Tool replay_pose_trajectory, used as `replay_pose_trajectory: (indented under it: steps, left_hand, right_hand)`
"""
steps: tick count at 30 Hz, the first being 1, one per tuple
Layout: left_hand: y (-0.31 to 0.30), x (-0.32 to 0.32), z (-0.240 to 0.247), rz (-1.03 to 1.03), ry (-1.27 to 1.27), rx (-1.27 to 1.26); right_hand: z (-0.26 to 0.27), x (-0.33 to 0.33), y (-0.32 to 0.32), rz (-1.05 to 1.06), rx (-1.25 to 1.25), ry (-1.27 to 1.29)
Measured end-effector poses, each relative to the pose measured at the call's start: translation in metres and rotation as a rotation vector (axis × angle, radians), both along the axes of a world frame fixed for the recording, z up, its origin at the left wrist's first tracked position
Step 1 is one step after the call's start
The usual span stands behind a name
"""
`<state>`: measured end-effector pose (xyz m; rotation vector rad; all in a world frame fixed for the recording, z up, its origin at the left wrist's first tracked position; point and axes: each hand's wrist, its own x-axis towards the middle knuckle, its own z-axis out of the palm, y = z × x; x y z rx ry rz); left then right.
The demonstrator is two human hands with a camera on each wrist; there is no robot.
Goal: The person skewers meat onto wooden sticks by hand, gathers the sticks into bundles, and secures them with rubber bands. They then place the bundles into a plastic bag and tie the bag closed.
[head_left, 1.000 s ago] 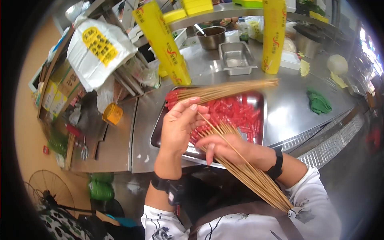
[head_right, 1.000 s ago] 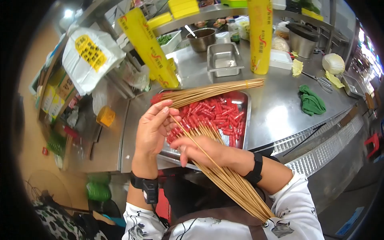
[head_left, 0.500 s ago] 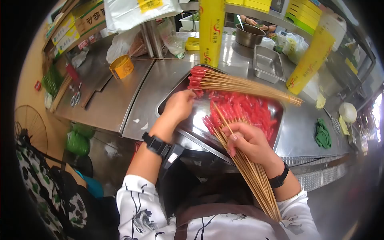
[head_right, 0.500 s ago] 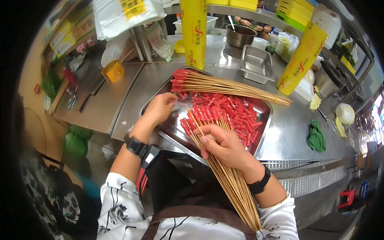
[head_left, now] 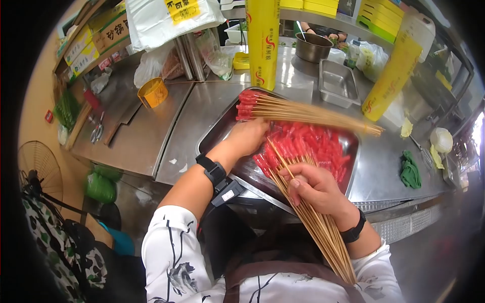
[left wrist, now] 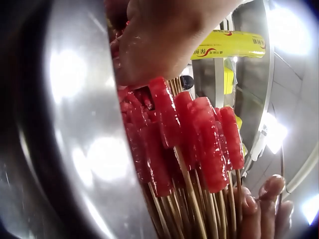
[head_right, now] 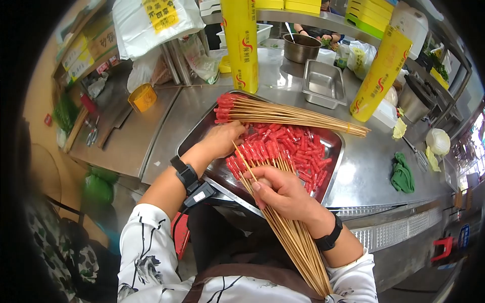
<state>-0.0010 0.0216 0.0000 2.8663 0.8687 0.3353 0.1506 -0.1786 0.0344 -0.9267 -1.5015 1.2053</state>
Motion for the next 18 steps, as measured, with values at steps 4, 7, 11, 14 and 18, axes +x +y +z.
replay_pose_trajectory:
  steps: [4, 7, 11, 14, 18]
  left_hand:
    - [0.003, 0.001, -0.008, 0.048, -0.096, -0.053]
    - [0.003, 0.001, -0.008, 0.061, -0.157, -0.056]
    - [-0.019, -0.008, 0.024, 0.253, -0.280, -0.443]
    - [-0.003, -0.027, 0.010, 0.187, -0.831, -1.008]
    - [-0.032, -0.034, 0.027, 0.137, -1.360, -1.365]
  right_hand:
    - [0.002, 0.001, -0.001, -0.011, 0.030, -0.048]
    - [0.000, 0.001, 0.000, -0.012, 0.033, -0.049]
    - [-0.002, 0.001, 0.000, -0.020, 0.024, -0.050]
    - [0.001, -0.001, 0.000, -0.039, 0.024, -0.032]
    - [0.000, -0.002, 0.000, -0.039, 0.042, -0.008]
